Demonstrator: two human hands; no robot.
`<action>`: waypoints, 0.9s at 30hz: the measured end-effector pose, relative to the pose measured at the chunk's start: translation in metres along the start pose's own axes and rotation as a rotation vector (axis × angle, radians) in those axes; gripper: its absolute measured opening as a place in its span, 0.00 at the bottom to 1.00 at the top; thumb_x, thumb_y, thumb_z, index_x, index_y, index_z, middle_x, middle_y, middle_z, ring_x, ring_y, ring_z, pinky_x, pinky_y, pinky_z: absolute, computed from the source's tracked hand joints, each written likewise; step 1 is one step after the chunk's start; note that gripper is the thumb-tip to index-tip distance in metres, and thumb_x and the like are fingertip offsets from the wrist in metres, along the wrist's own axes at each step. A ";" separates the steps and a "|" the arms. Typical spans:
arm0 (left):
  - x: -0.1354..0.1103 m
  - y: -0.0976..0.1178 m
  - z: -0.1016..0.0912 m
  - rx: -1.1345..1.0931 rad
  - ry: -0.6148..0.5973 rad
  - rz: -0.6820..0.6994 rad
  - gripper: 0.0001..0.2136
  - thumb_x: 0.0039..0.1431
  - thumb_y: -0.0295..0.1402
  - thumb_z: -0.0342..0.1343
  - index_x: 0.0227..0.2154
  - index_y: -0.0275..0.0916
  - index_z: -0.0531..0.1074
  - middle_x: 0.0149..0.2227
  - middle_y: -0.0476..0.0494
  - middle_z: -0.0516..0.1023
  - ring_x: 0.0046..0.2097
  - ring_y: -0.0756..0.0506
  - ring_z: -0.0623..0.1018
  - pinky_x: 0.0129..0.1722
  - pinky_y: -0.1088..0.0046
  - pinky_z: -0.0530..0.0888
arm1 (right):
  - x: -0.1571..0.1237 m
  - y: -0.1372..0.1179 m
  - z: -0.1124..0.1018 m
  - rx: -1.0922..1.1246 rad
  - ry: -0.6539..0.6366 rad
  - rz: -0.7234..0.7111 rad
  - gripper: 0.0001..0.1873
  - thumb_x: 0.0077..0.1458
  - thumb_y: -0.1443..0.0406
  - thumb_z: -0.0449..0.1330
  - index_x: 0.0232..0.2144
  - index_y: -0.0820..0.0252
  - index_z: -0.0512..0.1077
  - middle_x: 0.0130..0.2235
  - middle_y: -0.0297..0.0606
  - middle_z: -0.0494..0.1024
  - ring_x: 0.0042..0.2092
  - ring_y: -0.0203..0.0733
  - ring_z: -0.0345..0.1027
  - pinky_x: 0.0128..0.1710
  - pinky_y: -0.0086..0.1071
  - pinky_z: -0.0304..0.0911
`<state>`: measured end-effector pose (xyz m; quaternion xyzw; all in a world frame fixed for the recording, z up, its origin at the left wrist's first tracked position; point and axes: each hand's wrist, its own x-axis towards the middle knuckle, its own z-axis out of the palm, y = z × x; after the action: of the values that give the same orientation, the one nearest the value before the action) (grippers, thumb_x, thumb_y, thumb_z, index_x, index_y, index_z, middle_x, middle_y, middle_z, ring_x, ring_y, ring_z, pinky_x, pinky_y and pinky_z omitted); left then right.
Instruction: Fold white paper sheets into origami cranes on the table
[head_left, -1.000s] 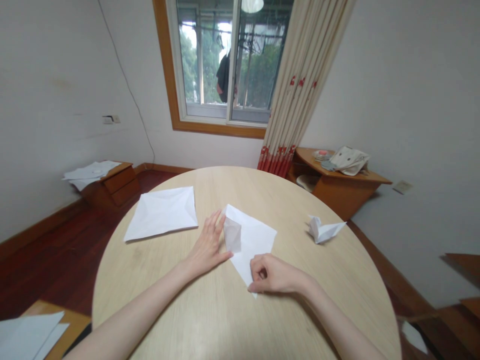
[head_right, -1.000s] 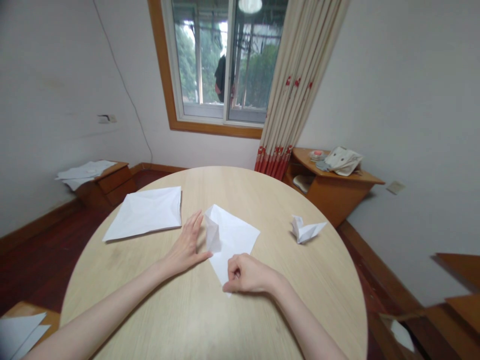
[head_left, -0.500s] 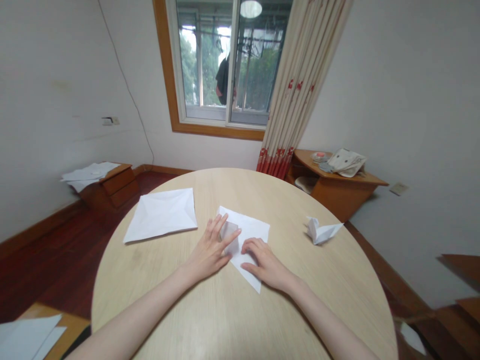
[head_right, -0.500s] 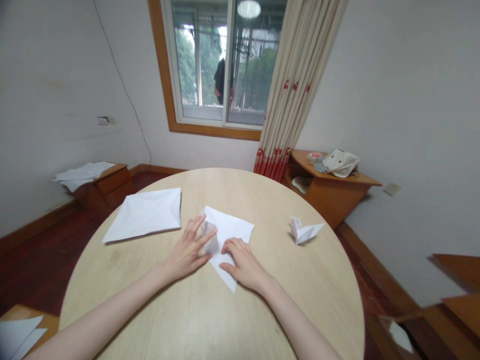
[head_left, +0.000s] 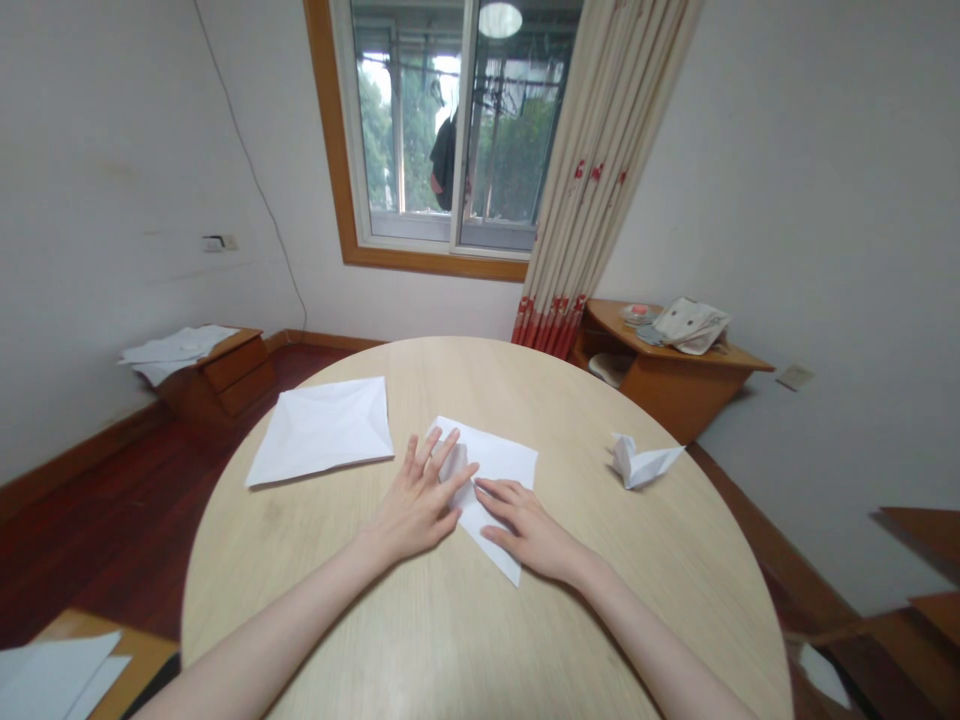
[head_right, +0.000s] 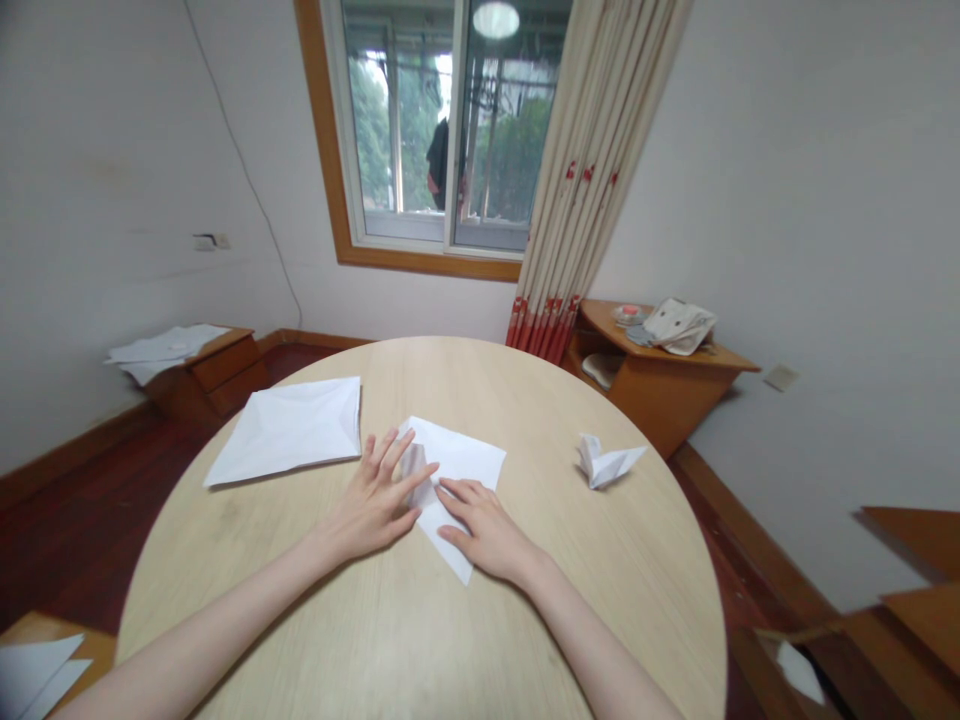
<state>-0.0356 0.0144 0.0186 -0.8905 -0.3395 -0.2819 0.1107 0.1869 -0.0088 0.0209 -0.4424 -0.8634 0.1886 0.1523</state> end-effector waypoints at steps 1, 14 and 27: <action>0.000 0.000 0.000 0.001 0.003 -0.001 0.30 0.54 0.30 0.56 0.60 0.46 0.58 0.68 0.42 0.36 0.67 0.30 0.42 0.62 0.42 0.43 | 0.000 0.000 0.000 -0.005 -0.005 0.002 0.26 0.61 0.57 0.53 0.60 0.55 0.60 0.63 0.43 0.58 0.63 0.49 0.49 0.62 0.48 0.45; 0.005 -0.002 -0.016 0.006 0.034 -0.002 0.11 0.62 0.34 0.48 0.44 0.38 0.71 0.58 0.37 0.66 0.64 0.37 0.58 0.64 0.46 0.42 | -0.003 -0.003 -0.005 -0.062 -0.051 0.013 0.25 0.65 0.55 0.45 0.61 0.52 0.57 0.64 0.38 0.57 0.66 0.44 0.45 0.64 0.47 0.40; 0.009 0.008 -0.020 0.165 -0.001 0.029 0.15 0.65 0.33 0.42 0.28 0.38 0.71 0.28 0.45 0.75 0.35 0.44 0.74 0.56 0.56 0.64 | -0.005 -0.010 -0.011 -0.101 -0.053 0.067 0.22 0.65 0.59 0.45 0.60 0.49 0.60 0.63 0.37 0.60 0.63 0.46 0.51 0.59 0.48 0.49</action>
<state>-0.0333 0.0056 0.0403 -0.8832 -0.3488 -0.2510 0.1877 0.1871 -0.0163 0.0344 -0.4733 -0.8602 0.1614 0.1004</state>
